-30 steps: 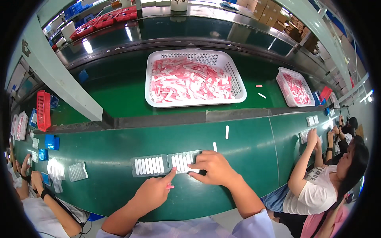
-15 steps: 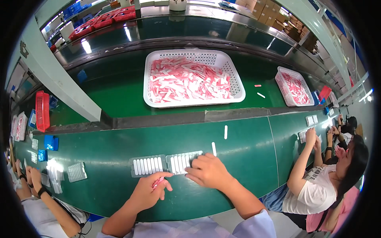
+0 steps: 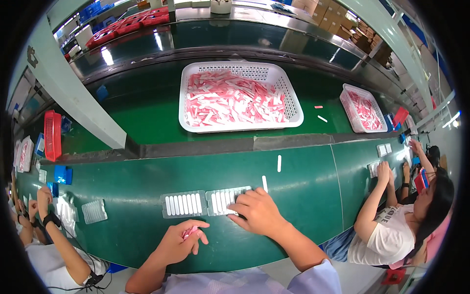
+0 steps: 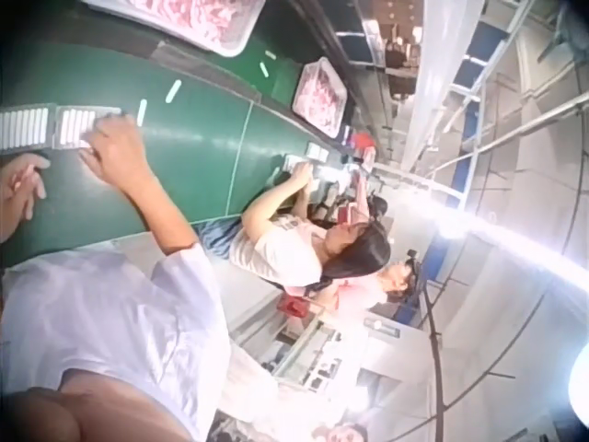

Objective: The person assembles small white and pink plastic components into clear plastic trays by hand, placing the parts into the trays on an assembly line.

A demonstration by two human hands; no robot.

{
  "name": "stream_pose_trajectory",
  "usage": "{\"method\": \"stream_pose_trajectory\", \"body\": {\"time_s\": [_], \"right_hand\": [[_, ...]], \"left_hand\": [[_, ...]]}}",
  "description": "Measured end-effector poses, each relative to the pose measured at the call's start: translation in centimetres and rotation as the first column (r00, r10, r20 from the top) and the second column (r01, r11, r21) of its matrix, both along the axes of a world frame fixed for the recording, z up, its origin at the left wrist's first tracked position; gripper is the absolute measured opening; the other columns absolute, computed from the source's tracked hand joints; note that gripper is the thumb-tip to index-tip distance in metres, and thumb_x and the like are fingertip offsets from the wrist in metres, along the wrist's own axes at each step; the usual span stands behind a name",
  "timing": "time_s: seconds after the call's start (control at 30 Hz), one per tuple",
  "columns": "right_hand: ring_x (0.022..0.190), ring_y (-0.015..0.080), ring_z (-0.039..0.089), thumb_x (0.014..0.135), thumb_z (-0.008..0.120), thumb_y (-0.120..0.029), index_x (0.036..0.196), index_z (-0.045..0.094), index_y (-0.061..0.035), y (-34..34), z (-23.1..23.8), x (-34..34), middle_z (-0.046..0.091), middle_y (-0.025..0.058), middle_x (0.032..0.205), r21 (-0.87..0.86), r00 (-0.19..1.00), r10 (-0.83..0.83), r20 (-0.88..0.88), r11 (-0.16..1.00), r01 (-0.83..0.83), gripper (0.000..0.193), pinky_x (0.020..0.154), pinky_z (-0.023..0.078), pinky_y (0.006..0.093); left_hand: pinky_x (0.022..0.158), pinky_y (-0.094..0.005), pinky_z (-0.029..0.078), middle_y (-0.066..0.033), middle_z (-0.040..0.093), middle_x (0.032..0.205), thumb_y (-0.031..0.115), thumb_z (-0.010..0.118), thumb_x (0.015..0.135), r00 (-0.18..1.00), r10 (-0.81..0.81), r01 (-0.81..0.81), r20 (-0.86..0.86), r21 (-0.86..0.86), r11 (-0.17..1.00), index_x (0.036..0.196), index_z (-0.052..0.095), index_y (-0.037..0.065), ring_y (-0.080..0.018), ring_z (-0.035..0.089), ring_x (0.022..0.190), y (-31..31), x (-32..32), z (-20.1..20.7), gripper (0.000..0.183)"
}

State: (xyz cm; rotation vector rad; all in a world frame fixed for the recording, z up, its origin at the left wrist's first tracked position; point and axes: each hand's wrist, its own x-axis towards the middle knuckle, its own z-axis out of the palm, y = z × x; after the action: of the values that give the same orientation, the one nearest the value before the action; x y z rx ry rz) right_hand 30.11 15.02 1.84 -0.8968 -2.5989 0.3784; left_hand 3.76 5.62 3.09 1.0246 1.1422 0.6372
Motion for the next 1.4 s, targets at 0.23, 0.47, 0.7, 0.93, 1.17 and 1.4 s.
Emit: {"method": "stream_pose_trajectory", "body": {"time_s": [0.23,0.47,0.7,0.93,1.17,1.4], "right_hand": [[0.080,0.0196,0.054,0.079,0.083,-0.023,0.095,0.076,-0.0160,0.2,-0.2,0.2,0.055,-0.0018,0.082,0.061,1.000,-0.004,0.020,0.998,0.003,0.018,0.072,0.038,0.0356],[0.084,0.0192,0.053,0.079,0.082,-0.025,0.100,0.075,-0.0155,-0.9,-0.3,-0.2,0.054,-0.0013,0.086,0.052,0.996,-0.083,0.020,0.995,0.081,0.024,0.074,0.038,0.0363],[0.119,0.0248,0.060,0.080,0.080,-0.022,0.103,0.074,-0.0124,0.4,2.5,-1.2,0.066,0.0041,0.116,0.047,0.995,-0.104,0.003,0.993,0.104,0.025,0.095,0.043,0.0418],[0.121,0.0269,0.062,0.082,0.074,-0.008,0.101,0.073,-0.0099,2.9,-1.2,-0.4,0.069,0.0040,0.112,0.040,0.999,0.030,-0.014,0.999,-0.029,0.019,0.103,0.046,0.0432],[0.082,0.0163,0.072,0.088,0.074,0.004,0.114,0.068,-0.0026,1.5,-0.6,-2.7,0.075,0.0094,0.094,-0.383,0.710,-0.395,-0.583,0.904,0.188,0.027,0.080,0.057,0.0300],[0.083,0.0124,0.071,0.091,0.072,0.008,0.132,0.057,-0.0002,0.2,2.2,-2.1,0.076,0.0115,0.098,-0.762,0.549,-0.571,-0.610,0.614,-0.209,0.044,0.072,0.056,0.0258]], "left_hand": [[0.060,-0.0251,0.048,-0.0060,0.074,0.092,0.007,0.052,0.103,1.000,-0.021,0.021,-0.016,-0.001,1.000,0.130,0.063,0.004,-0.0081,0.061,0.061,-0.2,-0.2,0.3,0.029],[0.060,-0.0238,0.048,-0.0072,0.073,0.091,0.004,0.051,0.103,1.000,-0.020,0.020,-0.017,-0.015,1.000,0.130,0.063,0.002,-0.0069,0.059,0.060,-0.6,-0.1,0.3,0.030],[0.060,-0.0243,0.048,-0.0073,0.074,0.092,0.005,0.052,0.103,1.000,-0.025,0.025,-0.005,-0.009,1.000,0.130,0.063,0.002,-0.0070,0.059,0.060,-0.7,0.0,0.4,0.029],[0.059,-0.0259,0.049,-0.0047,0.074,0.091,0.008,0.052,0.103,1.000,-0.028,0.028,-0.012,0.020,0.999,0.130,0.063,0.004,-0.0081,0.061,0.061,-0.9,-0.1,0.4,0.030],[0.060,-0.0256,0.048,-0.0053,0.074,0.091,0.008,0.052,0.103,1.000,-0.014,0.014,-0.002,0.002,1.000,0.130,0.063,0.003,-0.0080,0.060,0.060,-0.9,-0.5,0.6,0.030],[0.057,-0.0239,0.046,-0.0087,0.073,0.088,0.004,0.052,0.102,1.000,0.012,-0.013,0.010,0.027,1.000,0.129,0.064,0.002,-0.0065,0.056,0.057,-0.7,-0.5,0.2,0.029]]}}
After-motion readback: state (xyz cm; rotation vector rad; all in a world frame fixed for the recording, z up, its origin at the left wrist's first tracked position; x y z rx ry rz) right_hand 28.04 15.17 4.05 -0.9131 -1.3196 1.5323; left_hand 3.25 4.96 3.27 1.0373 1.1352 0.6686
